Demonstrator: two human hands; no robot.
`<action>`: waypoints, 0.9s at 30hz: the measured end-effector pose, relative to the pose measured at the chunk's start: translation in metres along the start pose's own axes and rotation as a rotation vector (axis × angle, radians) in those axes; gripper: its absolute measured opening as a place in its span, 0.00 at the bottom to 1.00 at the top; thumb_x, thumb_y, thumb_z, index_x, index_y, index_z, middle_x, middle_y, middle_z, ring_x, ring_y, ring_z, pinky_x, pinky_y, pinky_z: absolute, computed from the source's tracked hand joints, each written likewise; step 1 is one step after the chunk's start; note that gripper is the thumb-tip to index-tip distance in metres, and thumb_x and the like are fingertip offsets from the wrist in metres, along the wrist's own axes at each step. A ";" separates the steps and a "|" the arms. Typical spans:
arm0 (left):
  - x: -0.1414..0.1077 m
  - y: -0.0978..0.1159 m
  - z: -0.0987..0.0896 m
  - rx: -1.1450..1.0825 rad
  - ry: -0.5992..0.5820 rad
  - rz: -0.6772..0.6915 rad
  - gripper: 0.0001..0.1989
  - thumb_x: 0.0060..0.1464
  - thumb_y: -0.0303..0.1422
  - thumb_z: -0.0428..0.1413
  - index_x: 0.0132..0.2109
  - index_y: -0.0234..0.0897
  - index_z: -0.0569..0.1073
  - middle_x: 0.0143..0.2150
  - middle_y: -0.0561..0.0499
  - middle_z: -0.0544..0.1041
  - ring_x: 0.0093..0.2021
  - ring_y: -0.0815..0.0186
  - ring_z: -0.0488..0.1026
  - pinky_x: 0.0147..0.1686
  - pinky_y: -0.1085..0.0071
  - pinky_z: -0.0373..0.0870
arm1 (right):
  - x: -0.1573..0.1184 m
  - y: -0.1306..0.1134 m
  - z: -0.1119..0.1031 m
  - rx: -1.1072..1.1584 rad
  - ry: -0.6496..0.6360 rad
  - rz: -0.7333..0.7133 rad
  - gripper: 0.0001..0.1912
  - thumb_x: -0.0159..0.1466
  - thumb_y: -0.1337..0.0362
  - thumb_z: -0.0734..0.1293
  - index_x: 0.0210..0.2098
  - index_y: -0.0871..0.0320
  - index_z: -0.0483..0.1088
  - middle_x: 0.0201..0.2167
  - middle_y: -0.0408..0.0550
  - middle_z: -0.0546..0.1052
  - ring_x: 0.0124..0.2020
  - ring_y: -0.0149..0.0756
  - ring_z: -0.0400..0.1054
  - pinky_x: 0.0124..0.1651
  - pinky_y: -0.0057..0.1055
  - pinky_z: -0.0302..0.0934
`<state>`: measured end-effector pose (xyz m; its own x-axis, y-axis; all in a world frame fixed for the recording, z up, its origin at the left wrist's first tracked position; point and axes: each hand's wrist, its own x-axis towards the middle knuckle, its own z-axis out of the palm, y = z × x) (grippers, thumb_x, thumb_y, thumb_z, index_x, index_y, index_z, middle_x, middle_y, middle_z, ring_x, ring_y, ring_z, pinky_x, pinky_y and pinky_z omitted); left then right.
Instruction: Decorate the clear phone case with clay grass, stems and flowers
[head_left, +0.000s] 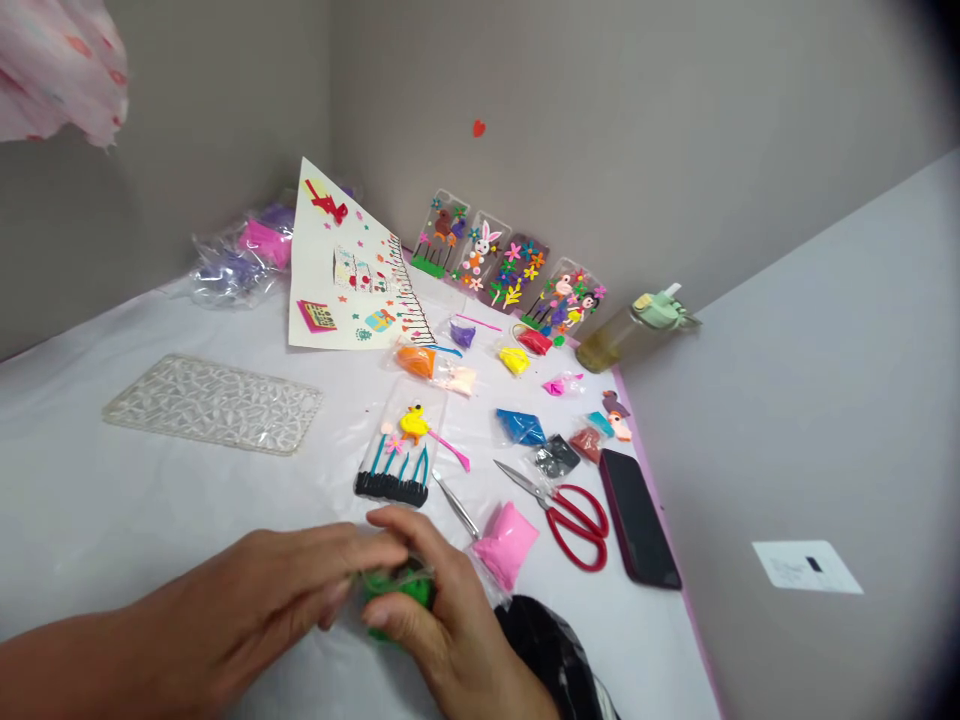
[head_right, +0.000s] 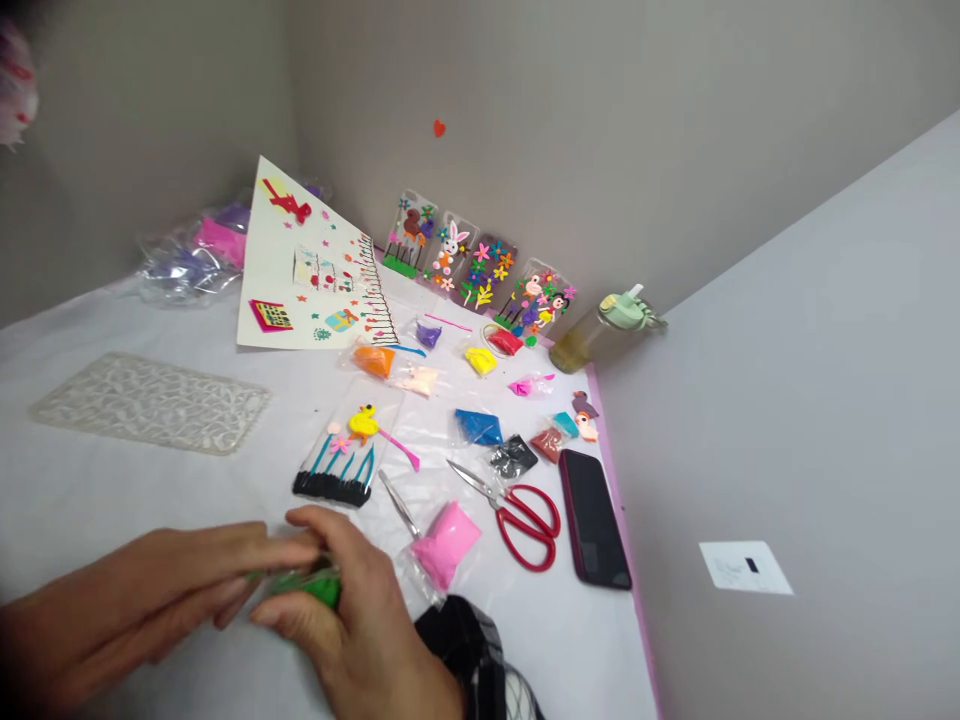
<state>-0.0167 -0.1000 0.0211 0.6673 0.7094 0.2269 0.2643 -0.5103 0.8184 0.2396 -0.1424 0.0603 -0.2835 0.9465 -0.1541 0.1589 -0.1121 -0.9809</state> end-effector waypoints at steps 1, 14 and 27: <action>0.003 -0.002 -0.005 -0.163 -0.038 -0.059 0.20 0.80 0.44 0.48 0.69 0.54 0.78 0.44 0.54 0.88 0.27 0.68 0.81 0.32 0.78 0.82 | 0.001 0.000 0.000 0.050 0.045 0.016 0.26 0.71 0.44 0.79 0.59 0.52 0.77 0.50 0.49 0.84 0.50 0.43 0.78 0.55 0.36 0.73; 0.031 0.013 0.000 -0.923 -0.095 -0.544 0.25 0.71 0.62 0.57 0.49 0.44 0.74 0.26 0.61 0.66 0.20 0.71 0.54 0.19 0.76 0.59 | 0.011 0.002 0.002 0.328 0.175 0.054 0.22 0.62 0.46 0.86 0.42 0.53 0.80 0.44 0.47 0.84 0.45 0.40 0.75 0.46 0.33 0.68; 0.025 0.002 -0.001 -0.599 -0.005 -0.492 0.28 0.71 0.56 0.50 0.28 0.43 0.60 0.26 0.57 0.58 0.27 0.65 0.53 0.28 0.68 0.57 | 0.006 0.000 0.002 0.199 0.130 -0.025 0.21 0.77 0.41 0.73 0.49 0.52 0.74 0.48 0.50 0.80 0.50 0.42 0.74 0.54 0.38 0.68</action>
<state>0.0005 -0.0828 0.0292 0.5742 0.7832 -0.2385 0.1109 0.2142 0.9705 0.2360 -0.1372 0.0593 -0.1589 0.9793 -0.1256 -0.0403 -0.1336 -0.9902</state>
